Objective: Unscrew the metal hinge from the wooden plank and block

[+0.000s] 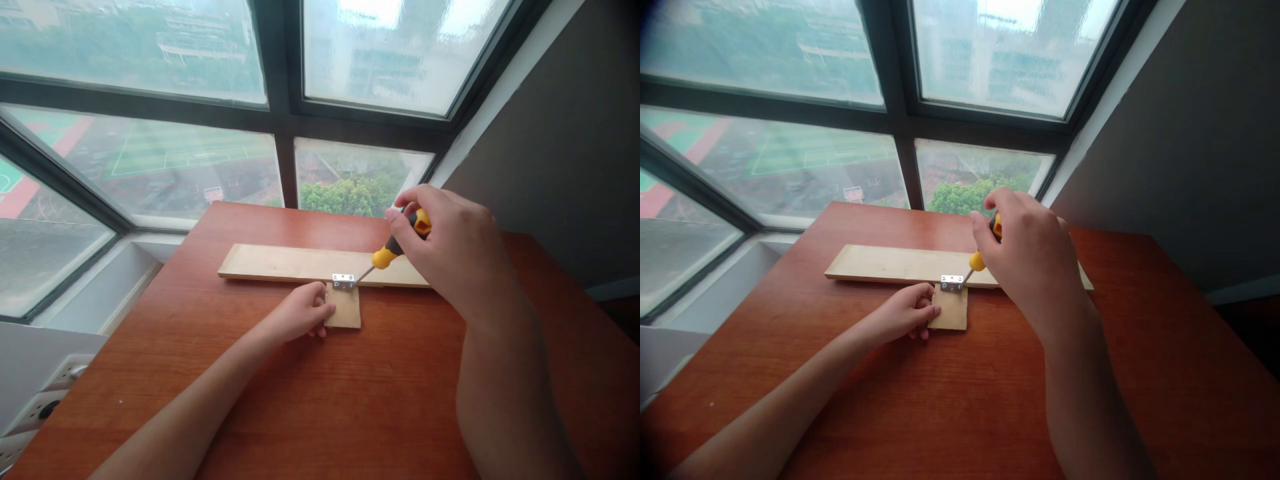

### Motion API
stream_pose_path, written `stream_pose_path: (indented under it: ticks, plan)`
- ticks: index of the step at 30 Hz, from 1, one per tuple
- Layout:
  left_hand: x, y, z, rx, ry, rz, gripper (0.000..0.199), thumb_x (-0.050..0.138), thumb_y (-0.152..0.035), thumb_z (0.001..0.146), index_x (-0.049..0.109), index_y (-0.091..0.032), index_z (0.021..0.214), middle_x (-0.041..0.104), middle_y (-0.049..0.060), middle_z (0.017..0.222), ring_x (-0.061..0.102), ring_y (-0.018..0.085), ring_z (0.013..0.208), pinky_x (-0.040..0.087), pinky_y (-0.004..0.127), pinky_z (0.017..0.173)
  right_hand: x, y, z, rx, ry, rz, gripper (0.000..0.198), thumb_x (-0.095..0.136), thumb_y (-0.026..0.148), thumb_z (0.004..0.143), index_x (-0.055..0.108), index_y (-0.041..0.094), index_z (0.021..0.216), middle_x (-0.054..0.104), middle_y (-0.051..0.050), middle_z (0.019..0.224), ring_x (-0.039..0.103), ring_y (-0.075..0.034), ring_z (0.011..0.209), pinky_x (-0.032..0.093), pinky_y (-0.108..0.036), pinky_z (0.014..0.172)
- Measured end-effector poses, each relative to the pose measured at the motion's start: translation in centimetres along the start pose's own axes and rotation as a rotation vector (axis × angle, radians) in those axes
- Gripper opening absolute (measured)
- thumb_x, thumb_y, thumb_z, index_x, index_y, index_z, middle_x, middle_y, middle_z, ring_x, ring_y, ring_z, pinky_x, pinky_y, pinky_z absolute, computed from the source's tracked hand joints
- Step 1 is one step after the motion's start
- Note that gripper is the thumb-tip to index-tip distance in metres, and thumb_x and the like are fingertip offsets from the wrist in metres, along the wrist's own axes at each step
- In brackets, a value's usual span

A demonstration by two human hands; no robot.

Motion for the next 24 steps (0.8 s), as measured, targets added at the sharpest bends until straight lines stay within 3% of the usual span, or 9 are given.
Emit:
stream_pose_path:
  ticks: [3, 11, 19, 24]
  plan:
    - [0.0, 0.0, 0.0, 0.004, 0.002, -0.004, 0.023, 0.055, -0.037, 0.084, 0.040, -0.020, 0.086, 0.060, -0.003, 0.063, 0.066, 0.015, 0.051, 0.043, 0.017, 0.038, -0.2, 0.7, 0.0, -0.080, -0.010, 0.078, 0.019, 0.056, 0.030, 0.087, 0.062, 0.020, 0.102, 0.067, -0.004, 0.096, 0.061, -0.020, 0.083, 0.044, -0.034, 0.072]
    - [0.1, 0.0, 0.0, 0.009, 0.001, -0.021, 0.026, 0.057, -0.040, 0.083, 0.041, -0.019, 0.087, 0.061, -0.002, 0.063, 0.066, 0.015, 0.050, 0.042, 0.016, 0.038, -0.6, 1.3, -0.3, -0.150, 0.026, 0.341, 0.042, 0.065, 0.022, 0.079, 0.054, 0.025, 0.119, 0.065, -0.003, 0.110, 0.063, -0.020, 0.095, 0.052, -0.035, 0.084]
    - [0.1, 0.0, 0.0, 0.010, 0.002, -0.012, 0.024, 0.056, -0.039, 0.084, 0.042, -0.019, 0.088, 0.060, -0.003, 0.063, 0.066, 0.015, 0.051, 0.042, 0.017, 0.038, -0.9, 1.2, -0.4, -0.185, 0.033, 0.305, 0.034, 0.065, 0.021, 0.079, 0.059, 0.020, 0.113, 0.063, -0.006, 0.109, 0.062, -0.022, 0.096, 0.053, -0.035, 0.084]
    - [0.0, 0.0, 0.0, 0.014, -0.003, -0.012, 0.024, 0.057, -0.039, 0.084, 0.043, -0.019, 0.088, 0.061, -0.003, 0.064, 0.065, 0.015, 0.051, 0.042, 0.017, 0.038, -1.2, 1.4, -0.4, -0.225, 0.052, 0.297, 0.035, 0.065, 0.019, 0.078, 0.060, 0.020, 0.113, 0.065, -0.003, 0.109, 0.061, -0.021, 0.097, 0.051, -0.034, 0.086]
Point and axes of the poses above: each hand's wrist, its own z-axis towards the middle knuckle, its own x-axis out of the palm, y = z × x, the point moved 6 cm from there along z, towards the middle knuckle
